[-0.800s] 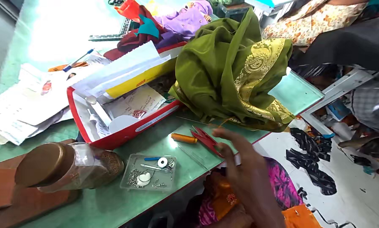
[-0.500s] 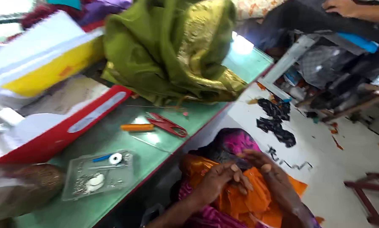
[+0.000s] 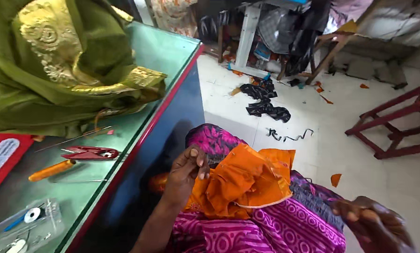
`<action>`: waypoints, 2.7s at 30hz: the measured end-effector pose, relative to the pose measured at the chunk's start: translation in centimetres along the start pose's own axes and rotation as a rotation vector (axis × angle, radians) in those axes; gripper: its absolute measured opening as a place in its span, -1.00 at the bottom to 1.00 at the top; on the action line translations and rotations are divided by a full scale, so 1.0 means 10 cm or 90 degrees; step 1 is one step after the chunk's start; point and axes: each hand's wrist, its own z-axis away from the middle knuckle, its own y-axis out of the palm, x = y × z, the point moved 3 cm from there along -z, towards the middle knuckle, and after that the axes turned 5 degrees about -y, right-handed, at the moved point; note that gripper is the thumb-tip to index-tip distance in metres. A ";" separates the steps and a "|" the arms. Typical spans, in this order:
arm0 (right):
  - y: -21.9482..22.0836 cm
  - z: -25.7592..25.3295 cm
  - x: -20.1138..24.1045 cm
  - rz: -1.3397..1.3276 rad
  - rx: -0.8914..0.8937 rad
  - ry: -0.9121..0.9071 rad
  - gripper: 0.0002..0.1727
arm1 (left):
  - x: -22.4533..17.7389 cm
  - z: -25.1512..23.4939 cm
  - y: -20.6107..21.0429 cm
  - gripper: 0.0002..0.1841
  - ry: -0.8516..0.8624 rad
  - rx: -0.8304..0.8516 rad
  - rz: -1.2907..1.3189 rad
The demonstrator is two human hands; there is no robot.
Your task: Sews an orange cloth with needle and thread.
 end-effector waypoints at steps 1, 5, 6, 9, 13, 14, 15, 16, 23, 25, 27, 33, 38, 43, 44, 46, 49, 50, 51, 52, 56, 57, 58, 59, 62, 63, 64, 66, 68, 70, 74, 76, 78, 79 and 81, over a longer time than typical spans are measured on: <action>-0.12 0.12 0.02 0.009 -0.032 0.009 -0.72 | 0.04 -0.01 0.06 -0.62 -0.014 0.004 0.001; -0.45 0.60 0.03 0.033 -0.189 0.030 -0.76 | 0.23 -0.04 0.33 -0.57 -0.080 0.031 -0.023; -0.51 0.73 0.02 0.036 -0.223 0.021 -0.76 | 0.28 -0.05 0.40 -0.56 -0.094 0.038 -0.031; -0.69 1.12 0.03 0.066 -0.296 0.017 -0.78 | 0.41 -0.08 0.55 -0.55 -0.120 0.069 -0.055; -0.89 1.66 0.05 0.064 -0.376 0.048 -0.82 | 0.55 -0.10 0.70 -0.54 -0.152 0.089 -0.084; -0.93 1.78 0.05 0.059 -0.402 0.052 -0.83 | 0.58 -0.11 0.74 -0.53 -0.161 0.091 -0.096; -0.99 1.90 0.04 0.053 -0.417 0.054 -0.82 | 0.61 -0.10 0.76 -0.53 -0.171 0.094 -0.110; -1.05 2.02 0.01 0.051 -0.429 0.054 -0.82 | 0.64 -0.10 0.78 -0.52 -0.180 0.096 -0.123; -0.81 2.12 0.23 0.085 -0.634 0.154 -0.59 | 0.78 -0.05 0.87 -0.50 -0.233 0.107 -0.188; -0.75 2.08 0.24 0.124 -0.773 0.204 -0.60 | 0.80 -0.04 0.91 -0.49 -0.236 0.112 -0.201; -1.05 2.47 0.07 0.096 -0.645 0.236 -0.64 | 0.81 -0.03 0.95 -0.49 -0.244 0.124 -0.220; -0.97 2.34 0.16 0.108 -0.814 0.315 -0.61 | 0.91 0.05 1.04 -0.52 -0.268 0.168 -0.232; -1.06 2.52 0.10 0.136 -0.855 0.339 -0.67 | 1.02 0.14 1.12 -0.56 -0.309 0.191 -0.278; -1.14 2.65 0.11 0.124 -0.875 0.350 -0.68 | 1.12 0.23 1.16 -0.64 -0.337 0.269 -0.370; -1.14 2.66 0.11 0.127 -0.882 0.360 -0.69 | 1.14 0.25 1.17 -0.66 -0.346 0.293 -0.395; -1.14 2.66 0.11 0.131 -0.907 0.377 -0.71 | 1.19 0.29 1.20 -0.73 -0.365 0.336 -0.449; -1.11 2.63 0.13 0.156 -0.933 0.415 -0.78 | 1.27 0.33 1.24 -0.82 -0.370 0.368 -0.513; -1.09 2.61 0.14 0.167 -0.933 0.431 -0.79 | 1.29 0.34 1.25 -0.83 -0.369 0.367 -0.525; -1.07 2.61 0.14 0.182 -0.924 0.447 -0.79 | 1.30 0.34 1.26 -0.85 -0.369 0.360 -0.535; -1.07 2.63 0.12 0.200 -0.915 0.461 -0.79 | 1.31 0.34 1.27 -0.85 -0.369 0.351 -0.545; -1.05 2.73 0.07 0.249 -0.884 0.483 -0.73 | 1.32 0.35 1.30 -0.86 -0.391 0.313 -0.558; -1.05 2.74 0.06 0.254 -0.882 0.488 -0.71 | 1.32 0.36 1.29 -0.86 -0.394 0.306 -0.557; -1.04 2.75 0.06 0.260 -0.883 0.495 -0.71 | 1.33 0.36 1.29 -0.85 -0.394 0.300 -0.554; -1.03 2.75 0.06 0.268 -0.885 0.503 -0.70 | 1.34 0.37 1.28 -0.85 -0.398 0.292 -0.548; -1.00 2.73 0.09 0.290 -0.889 0.523 -0.65 | 1.36 0.40 1.26 -0.85 -0.421 0.255 -0.520; -0.98 2.73 0.09 0.294 -0.893 0.526 -0.63 | 1.36 0.40 1.26 -0.85 -0.429 0.244 -0.509; -0.98 2.73 0.10 0.295 -0.898 0.528 -0.63 | 1.37 0.40 1.25 -0.85 -0.433 0.235 -0.497; -0.99 2.75 0.08 0.295 -0.907 0.533 -0.63 | 1.38 0.40 1.25 -0.85 -0.437 0.231 -0.486; -1.02 2.89 0.00 0.309 -0.894 0.534 -0.61 | 1.40 0.40 1.24 -0.85 -0.432 0.232 -0.478; -1.04 2.94 -0.03 0.310 -0.881 0.545 -0.59 | 1.41 0.40 1.24 -0.86 -0.426 0.226 -0.477; -1.08 3.05 -0.12 0.305 -0.887 0.562 -0.60 | 1.41 0.41 1.24 -0.87 -0.423 0.208 -0.470; -1.10 3.11 -0.15 0.310 -0.886 0.566 -0.58 | 1.42 0.42 1.24 -0.87 -0.420 0.193 -0.456; -1.12 3.14 -0.17 0.316 -0.882 0.570 -0.56 | 1.41 0.42 1.25 -0.89 -0.411 0.181 -0.474; -1.11 3.13 -0.16 0.322 -0.879 0.572 -0.56 | 1.41 0.43 1.25 -0.90 -0.401 0.182 -0.500; -1.07 3.07 -0.12 0.335 -0.865 0.579 -0.55 | 1.44 0.44 1.24 -0.93 -0.360 0.193 -0.571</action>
